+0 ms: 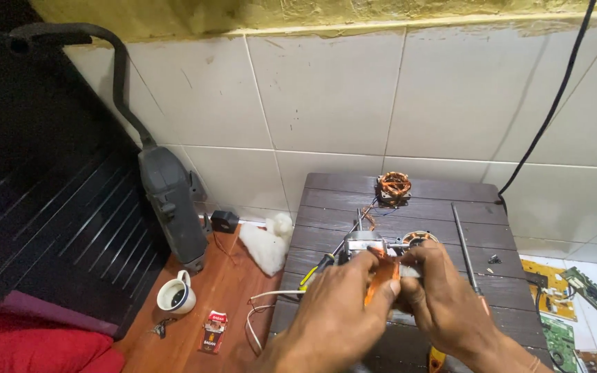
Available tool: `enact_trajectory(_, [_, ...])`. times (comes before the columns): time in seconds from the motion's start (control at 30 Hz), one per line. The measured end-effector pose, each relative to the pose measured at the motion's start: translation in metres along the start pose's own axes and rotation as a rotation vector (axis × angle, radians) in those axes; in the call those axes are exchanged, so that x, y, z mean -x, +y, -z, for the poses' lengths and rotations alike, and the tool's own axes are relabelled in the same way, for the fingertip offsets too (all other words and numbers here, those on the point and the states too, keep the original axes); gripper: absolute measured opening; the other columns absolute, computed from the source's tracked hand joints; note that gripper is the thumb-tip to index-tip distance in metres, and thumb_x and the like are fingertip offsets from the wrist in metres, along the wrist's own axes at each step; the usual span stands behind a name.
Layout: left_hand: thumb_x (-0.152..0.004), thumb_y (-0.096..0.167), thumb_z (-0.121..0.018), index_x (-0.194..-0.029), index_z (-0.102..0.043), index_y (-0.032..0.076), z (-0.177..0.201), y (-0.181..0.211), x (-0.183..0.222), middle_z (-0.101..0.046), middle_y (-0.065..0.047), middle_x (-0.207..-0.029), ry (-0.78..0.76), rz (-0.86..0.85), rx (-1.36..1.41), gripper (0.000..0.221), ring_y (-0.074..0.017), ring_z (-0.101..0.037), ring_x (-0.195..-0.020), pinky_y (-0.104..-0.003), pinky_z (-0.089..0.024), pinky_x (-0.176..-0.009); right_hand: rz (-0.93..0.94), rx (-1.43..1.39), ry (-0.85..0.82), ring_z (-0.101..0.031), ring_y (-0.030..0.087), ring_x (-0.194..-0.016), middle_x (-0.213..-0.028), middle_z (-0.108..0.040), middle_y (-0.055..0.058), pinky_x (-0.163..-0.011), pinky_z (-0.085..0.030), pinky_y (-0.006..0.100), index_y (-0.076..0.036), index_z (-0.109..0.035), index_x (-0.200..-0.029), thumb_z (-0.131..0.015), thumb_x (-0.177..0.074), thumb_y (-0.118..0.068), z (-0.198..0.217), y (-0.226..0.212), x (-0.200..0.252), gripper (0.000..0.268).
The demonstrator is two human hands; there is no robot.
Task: Securing the electrical leads of a motor stator and assembling it into the motor housing using pliers and other hand tools.
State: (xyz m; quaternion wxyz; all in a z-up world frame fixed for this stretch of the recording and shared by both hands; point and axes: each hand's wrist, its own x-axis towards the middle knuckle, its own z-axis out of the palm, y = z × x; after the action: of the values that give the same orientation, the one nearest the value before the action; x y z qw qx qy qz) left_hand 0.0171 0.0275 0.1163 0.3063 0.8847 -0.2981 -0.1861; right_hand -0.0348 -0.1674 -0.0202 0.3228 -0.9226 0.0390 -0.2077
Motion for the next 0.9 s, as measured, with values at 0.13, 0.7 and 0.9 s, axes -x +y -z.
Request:
enact_trajectory(0.13, [-0.1,0.046,-0.052,-0.127,-0.054,0.012,-0.033,-0.012,-0.004,-0.066,-0.027,-0.109,-0.154,0.048,-0.157,0.044,-0.0535,-0.06,-0.101,-0.065,-0.045,-0.086,-0.212,-0.073,0.034,-0.07,0.024,-0.091,-0.113,-0.06,0.006,-0.073,-0.056,0.045,-0.015,-0.051,-0.118,-0.024,-0.095,-0.058,0.006,-0.009,-0.009,0.056])
enact_trajectory(0.7, [-0.097,0.055,-0.056,-0.079,-0.058,0.018,-0.086,0.001,0.003,-0.053,0.001,-0.061,-0.044,0.095,0.238,0.041,-0.0197,-0.051,-0.062,-0.042,-0.036,-0.061,-0.252,-0.027,0.208,-0.067,0.023,-0.059,-0.096,-0.06,0.009,-0.037,-0.048,0.041,-0.014,-0.047,-0.109,-0.022,-0.102,-0.048,0.002,0.009,-0.02,0.043])
enact_trajectory(0.9, [-0.097,0.042,-0.063,-0.088,-0.079,0.023,-0.104,0.004,0.021,-0.061,0.012,-0.06,-0.186,0.232,0.775,0.026,0.0004,-0.046,-0.052,-0.019,-0.032,-0.054,-0.361,-0.12,0.274,-0.062,0.025,-0.057,-0.08,-0.063,0.009,-0.039,-0.048,0.037,-0.011,-0.045,-0.103,-0.023,-0.107,-0.039,0.001,-0.002,-0.033,0.035])
